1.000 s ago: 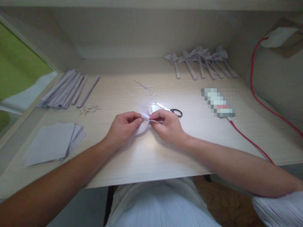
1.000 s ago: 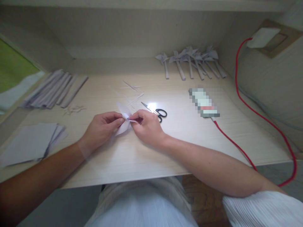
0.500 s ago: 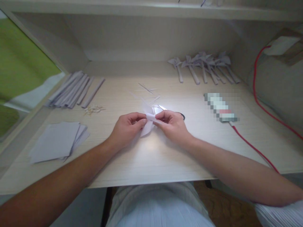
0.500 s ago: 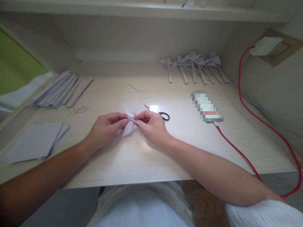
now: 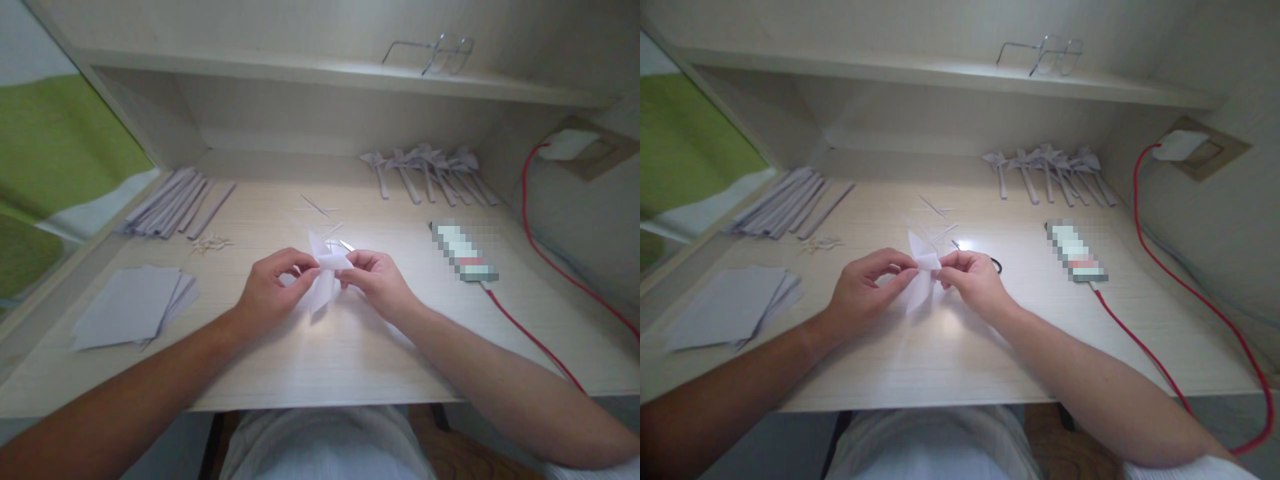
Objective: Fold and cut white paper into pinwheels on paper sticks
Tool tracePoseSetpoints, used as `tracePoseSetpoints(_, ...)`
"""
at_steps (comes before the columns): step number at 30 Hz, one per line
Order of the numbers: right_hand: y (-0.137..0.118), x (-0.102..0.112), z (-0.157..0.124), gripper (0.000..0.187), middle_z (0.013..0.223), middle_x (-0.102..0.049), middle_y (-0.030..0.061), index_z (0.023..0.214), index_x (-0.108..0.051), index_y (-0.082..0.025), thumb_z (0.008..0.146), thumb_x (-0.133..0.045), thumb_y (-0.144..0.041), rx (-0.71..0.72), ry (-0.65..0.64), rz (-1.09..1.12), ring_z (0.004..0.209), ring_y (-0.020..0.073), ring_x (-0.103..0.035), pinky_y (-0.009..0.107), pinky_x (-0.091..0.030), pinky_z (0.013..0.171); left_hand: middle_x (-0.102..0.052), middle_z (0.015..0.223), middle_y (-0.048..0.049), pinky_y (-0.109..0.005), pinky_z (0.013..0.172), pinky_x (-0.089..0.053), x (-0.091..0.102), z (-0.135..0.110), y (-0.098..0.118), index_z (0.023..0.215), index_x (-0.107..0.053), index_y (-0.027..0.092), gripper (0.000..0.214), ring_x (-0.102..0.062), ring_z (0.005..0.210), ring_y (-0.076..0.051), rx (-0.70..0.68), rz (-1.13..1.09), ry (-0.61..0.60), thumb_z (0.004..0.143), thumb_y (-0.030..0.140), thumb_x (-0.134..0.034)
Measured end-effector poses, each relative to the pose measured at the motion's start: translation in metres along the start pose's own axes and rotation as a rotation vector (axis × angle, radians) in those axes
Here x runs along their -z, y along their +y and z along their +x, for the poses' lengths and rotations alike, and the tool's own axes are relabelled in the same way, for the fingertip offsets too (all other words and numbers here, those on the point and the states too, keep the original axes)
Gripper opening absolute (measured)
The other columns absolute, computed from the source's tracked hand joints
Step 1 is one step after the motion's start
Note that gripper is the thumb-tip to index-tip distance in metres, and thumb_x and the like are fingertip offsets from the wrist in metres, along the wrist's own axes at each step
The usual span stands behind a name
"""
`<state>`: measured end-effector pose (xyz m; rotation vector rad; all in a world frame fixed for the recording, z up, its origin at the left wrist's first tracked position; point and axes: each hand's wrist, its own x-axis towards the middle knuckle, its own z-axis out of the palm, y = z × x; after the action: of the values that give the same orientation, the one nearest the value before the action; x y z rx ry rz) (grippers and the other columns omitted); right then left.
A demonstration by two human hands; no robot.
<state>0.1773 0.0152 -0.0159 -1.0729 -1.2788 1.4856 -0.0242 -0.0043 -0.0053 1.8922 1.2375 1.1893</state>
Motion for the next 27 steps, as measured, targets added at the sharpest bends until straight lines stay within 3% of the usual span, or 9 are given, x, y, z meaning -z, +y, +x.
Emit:
tracePoseSetpoints(11, 0.005, -0.003, -0.001, 0.018, 0.060, -0.066, -0.0019, 0.070, -0.070, -0.017, 0.063, -0.086, -0.023, -0.047, -0.011, 0.134, 0.058, 0.0119, -0.058, 0.026, -0.044, 0.063, -0.072, 0.085, -0.0057, -0.031, 0.076, -0.051, 0.001, 0.000, -0.007, 0.092, -0.071, 0.018, 0.007, -0.065, 0.081, -0.018, -0.244, 0.153, -0.033, 0.089, 0.019, -0.064)
tracePoseSetpoints(17, 0.006, -0.005, -0.001, 0.021, 0.062, -0.067, -0.0025, 0.072, -0.067, -0.018, 0.060, -0.084, -0.020, -0.048, 0.024, 0.147, 0.058, 0.0125, -0.058, 0.027, -0.045, 0.062, -0.072, 0.088, -0.0053, -0.032, 0.078, -0.052, 0.001, 0.000, -0.010, 0.096, -0.070, 0.020, 0.010, -0.066, 0.084, -0.018, -0.304, 0.172, -0.037, 0.087, 0.017, -0.065)
tracePoseSetpoints(27, 0.001, -0.007, -0.005, 0.008, 0.063, -0.067, -0.0010, 0.071, -0.069, -0.017, 0.066, -0.075, -0.018, -0.008, 0.006, 0.012, 0.060, 0.0129, -0.059, 0.027, -0.045, 0.062, -0.073, 0.087, -0.0059, -0.034, 0.078, -0.051, 0.000, 0.000, -0.010, 0.092, -0.069, 0.020, 0.008, -0.066, 0.084, -0.020, -0.344, 0.194, -0.058, 0.086, 0.015, -0.065)
